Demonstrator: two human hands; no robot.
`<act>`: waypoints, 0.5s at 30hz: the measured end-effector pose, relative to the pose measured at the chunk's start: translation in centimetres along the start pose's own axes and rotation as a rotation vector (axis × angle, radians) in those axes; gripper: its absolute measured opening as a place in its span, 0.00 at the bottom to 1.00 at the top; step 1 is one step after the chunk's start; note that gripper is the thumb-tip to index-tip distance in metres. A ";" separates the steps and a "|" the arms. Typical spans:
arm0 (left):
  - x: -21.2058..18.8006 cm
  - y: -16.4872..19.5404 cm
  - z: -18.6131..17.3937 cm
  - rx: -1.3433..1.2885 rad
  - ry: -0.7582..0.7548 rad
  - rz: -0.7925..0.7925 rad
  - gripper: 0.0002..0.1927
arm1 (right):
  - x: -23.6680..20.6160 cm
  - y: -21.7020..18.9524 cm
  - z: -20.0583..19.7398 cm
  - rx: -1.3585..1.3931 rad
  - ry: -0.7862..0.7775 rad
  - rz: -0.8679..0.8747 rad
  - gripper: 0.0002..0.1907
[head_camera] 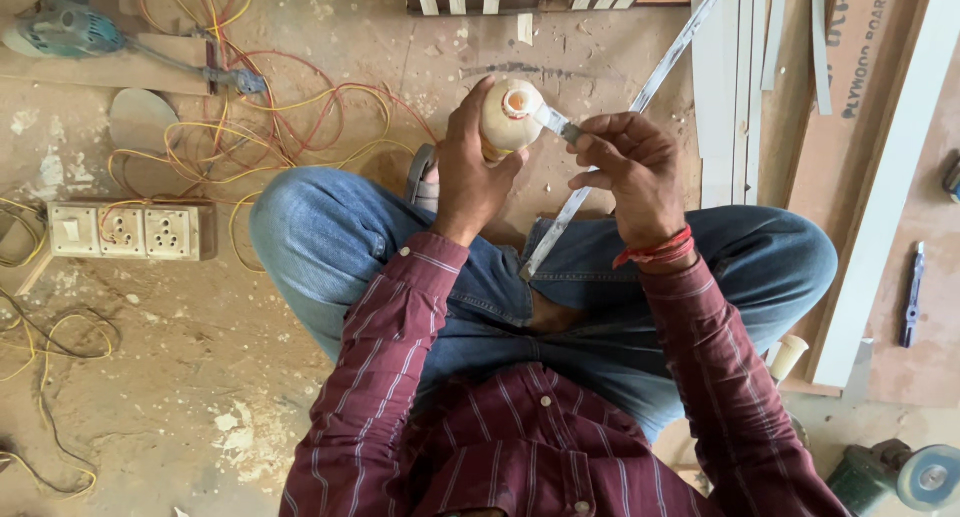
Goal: The person applies glue to a thin strip of edge banding using a small metal spatula, then presses the strip onto the edge of a wooden board. The person smooths the strip along the edge to secure it.
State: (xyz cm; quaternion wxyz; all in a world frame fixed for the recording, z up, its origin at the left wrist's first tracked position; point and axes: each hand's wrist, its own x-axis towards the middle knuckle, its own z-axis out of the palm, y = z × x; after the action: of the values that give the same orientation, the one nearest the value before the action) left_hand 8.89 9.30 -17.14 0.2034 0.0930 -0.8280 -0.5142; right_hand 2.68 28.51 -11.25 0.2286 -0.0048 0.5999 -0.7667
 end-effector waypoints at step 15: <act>0.2 0.9 -0.4 -0.081 -0.029 -0.113 0.41 | -0.6 -3.3 2.4 -0.174 0.012 -0.088 0.08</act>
State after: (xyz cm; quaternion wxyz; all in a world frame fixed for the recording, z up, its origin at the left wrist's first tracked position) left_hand 8.91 9.33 -16.17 0.1659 0.1236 -0.8027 -0.5594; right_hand 2.76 27.16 -7.34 0.1901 -0.0464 0.6648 -0.7210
